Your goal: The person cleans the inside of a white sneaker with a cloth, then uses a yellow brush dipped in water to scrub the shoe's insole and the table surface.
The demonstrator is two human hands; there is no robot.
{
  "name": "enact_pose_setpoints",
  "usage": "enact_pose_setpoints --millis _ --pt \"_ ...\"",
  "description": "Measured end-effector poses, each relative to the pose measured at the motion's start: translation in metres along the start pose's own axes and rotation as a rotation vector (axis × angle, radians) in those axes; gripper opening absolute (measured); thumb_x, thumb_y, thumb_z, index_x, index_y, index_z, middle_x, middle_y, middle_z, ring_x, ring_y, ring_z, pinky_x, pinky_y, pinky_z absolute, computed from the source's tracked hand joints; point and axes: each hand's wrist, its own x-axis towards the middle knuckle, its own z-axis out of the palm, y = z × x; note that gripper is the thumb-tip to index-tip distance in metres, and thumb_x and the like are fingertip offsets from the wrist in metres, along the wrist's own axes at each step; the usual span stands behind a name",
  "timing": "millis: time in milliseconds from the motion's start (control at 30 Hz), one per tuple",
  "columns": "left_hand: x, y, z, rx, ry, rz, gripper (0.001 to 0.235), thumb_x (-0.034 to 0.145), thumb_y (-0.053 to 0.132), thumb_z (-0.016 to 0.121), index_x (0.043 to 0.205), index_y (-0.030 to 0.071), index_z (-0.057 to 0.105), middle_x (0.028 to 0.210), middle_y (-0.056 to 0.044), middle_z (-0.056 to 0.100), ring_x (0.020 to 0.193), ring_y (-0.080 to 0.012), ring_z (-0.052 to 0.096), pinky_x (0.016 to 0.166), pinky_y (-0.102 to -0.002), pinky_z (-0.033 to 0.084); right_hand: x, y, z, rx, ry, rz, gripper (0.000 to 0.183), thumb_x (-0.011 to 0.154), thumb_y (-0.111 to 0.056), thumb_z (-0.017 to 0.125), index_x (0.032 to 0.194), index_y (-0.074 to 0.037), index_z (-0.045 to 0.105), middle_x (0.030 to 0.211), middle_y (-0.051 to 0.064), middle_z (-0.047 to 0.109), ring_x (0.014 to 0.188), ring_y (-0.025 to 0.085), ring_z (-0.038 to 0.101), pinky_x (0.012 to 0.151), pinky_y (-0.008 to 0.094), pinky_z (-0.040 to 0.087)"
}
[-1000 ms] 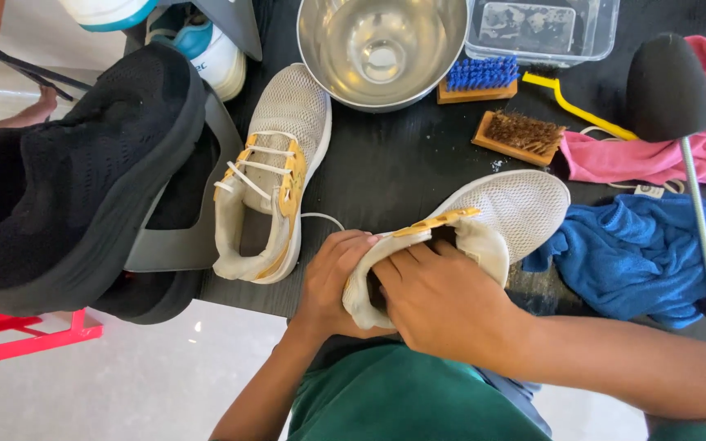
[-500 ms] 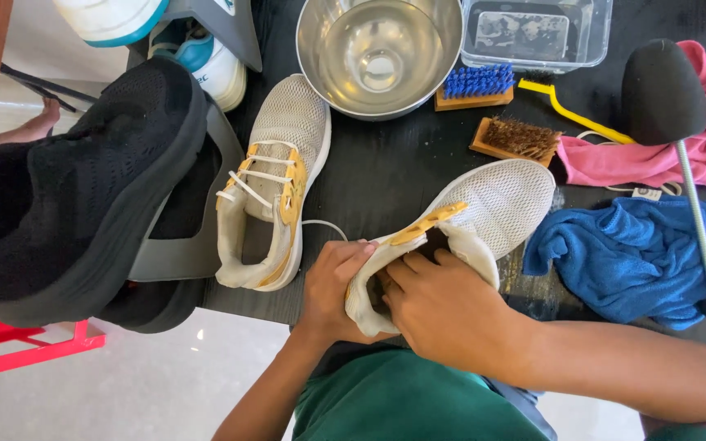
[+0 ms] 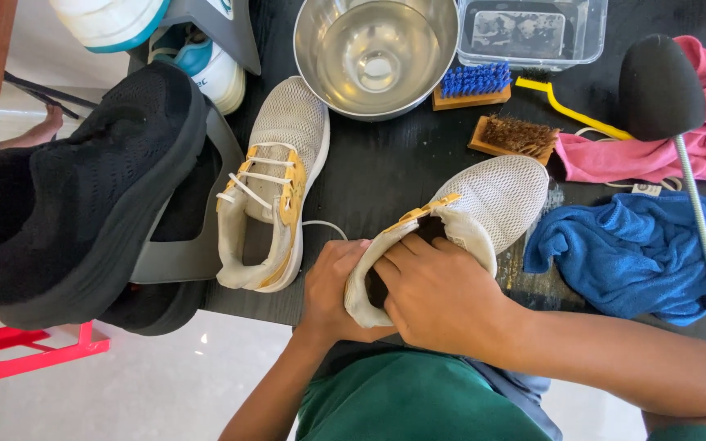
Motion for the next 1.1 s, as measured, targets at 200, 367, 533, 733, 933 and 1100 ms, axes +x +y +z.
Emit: enact_pose_setpoints --millis 200,367,533,733,933,1100 --pt "-0.005 -0.002 0.002 0.034 -0.005 0.007 0.080 0.081 0.050 0.082 0.135 0.001 0.050 0.124 -0.014 0.065 0.102 -0.0337 0.070 0.087 -0.044 0.060 0.000 -0.002 -0.001 -0.018 -0.085 0.045 0.032 0.081 -0.029 0.062 0.104 -0.008 0.067 0.092 0.007 0.071 0.078 0.030 0.066 0.069 0.044 0.052" --pt "-0.007 -0.002 0.003 0.046 -0.006 0.021 0.081 0.081 0.052 0.081 0.135 0.001 0.049 0.125 -0.014 0.065 0.104 -0.0343 0.071 0.088 -0.045 0.060 -0.001 -0.002 -0.006 -0.026 -0.170 0.057 0.033 0.086 -0.032 0.060 0.109 -0.009 0.063 0.076 0.006 0.071 0.060 0.028 0.067 0.057 0.044 0.050" --pt "0.005 0.001 0.009 -0.089 0.150 0.037 0.085 0.066 0.049 0.094 0.119 -0.010 0.064 0.100 -0.021 0.070 0.087 -0.0384 0.072 0.074 -0.046 0.062 0.003 0.000 -0.016 0.073 -0.299 0.097 0.040 0.087 -0.029 0.052 0.117 -0.008 0.068 0.074 0.010 0.074 0.072 0.033 0.073 0.073 0.047 0.054" --pt "-0.002 -0.002 0.008 -0.045 0.114 0.125 0.089 0.067 0.053 0.092 0.125 -0.008 0.064 0.106 -0.022 0.071 0.090 -0.0411 0.072 0.079 -0.049 0.063 -0.002 0.000 -0.010 0.109 -0.250 0.074 0.025 0.083 -0.030 0.058 0.088 -0.011 0.073 0.066 0.009 0.069 0.065 0.035 0.071 0.072 0.049 0.054" --pt "-0.002 0.000 0.004 0.041 -0.020 0.102 0.064 0.095 0.047 0.066 0.137 0.001 0.050 0.126 -0.020 0.065 0.110 -0.0371 0.069 0.094 -0.047 0.061 -0.019 -0.003 -0.016 -0.119 -0.085 -0.093 0.036 0.078 -0.016 0.065 0.114 -0.006 0.067 0.099 0.010 0.070 0.086 0.031 0.066 0.078 0.045 0.054" --pt "0.000 0.006 -0.001 0.055 -0.013 0.013 0.080 0.082 0.054 0.080 0.135 0.002 0.050 0.121 -0.014 0.065 0.102 -0.0326 0.069 0.087 -0.042 0.059 -0.016 -0.006 -0.015 0.210 -0.041 -0.210 0.046 0.076 0.001 0.061 0.122 0.002 0.064 0.124 0.022 0.064 0.122 0.039 0.057 0.111 0.049 0.042"
